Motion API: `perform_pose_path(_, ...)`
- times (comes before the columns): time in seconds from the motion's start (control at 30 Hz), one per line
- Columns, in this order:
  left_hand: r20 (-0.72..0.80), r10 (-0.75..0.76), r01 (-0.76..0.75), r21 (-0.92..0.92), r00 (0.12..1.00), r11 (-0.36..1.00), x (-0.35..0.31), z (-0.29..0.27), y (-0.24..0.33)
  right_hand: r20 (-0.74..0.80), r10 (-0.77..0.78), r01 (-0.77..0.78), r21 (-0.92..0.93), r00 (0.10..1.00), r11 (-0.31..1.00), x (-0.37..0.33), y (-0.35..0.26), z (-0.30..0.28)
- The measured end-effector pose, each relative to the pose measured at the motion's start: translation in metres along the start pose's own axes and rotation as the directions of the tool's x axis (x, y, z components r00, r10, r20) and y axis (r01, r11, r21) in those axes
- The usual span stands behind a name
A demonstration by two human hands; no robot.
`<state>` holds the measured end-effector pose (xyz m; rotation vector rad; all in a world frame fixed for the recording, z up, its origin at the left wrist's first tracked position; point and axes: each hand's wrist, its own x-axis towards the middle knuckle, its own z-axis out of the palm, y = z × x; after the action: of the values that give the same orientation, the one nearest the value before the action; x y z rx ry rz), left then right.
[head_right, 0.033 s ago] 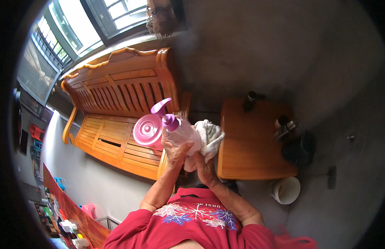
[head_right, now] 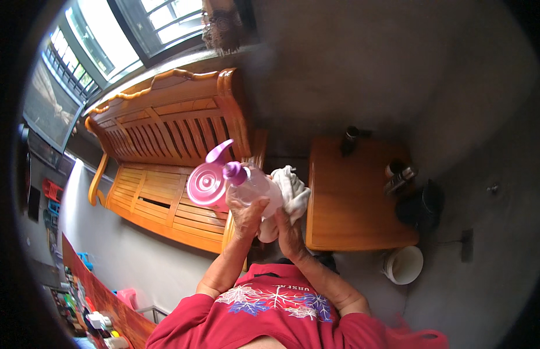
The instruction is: The person wipes a wooden bench with a white cloth, then cleans a pink plastic bucket and its lid. They proceed to wipe a small wooden table and clean several items on it, including a black mug, a pink bottle, a silver thermos, and a black cup, using the same cloth.
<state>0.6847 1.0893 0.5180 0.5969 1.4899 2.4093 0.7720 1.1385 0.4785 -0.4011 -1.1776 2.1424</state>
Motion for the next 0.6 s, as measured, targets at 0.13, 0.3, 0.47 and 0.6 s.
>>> perform_pose_path(0.13,-0.052,0.025,-0.028,-0.053,0.998,0.998,-0.010,-0.003,-0.010,0.047,0.258,-0.261,0.270,0.965,0.927,0.011,-0.011,0.006)
perform_pose_path(0.3,-0.015,0.185,-0.175,0.249,0.983,0.952,-0.010,-0.019,-0.019,0.183,0.410,-0.445,0.474,0.894,0.760,0.014,-0.014,0.003)
perform_pose_path(0.47,0.046,0.068,-0.074,0.130,0.997,0.989,-0.012,-0.018,-0.006,0.097,0.388,-0.400,0.196,0.916,0.895,0.003,-0.012,-0.005)
perform_pose_path(0.6,0.063,0.010,-0.018,0.123,0.998,0.992,-0.012,-0.037,-0.014,0.043,0.324,-0.305,-0.243,0.945,0.921,-0.015,-0.053,-0.005)
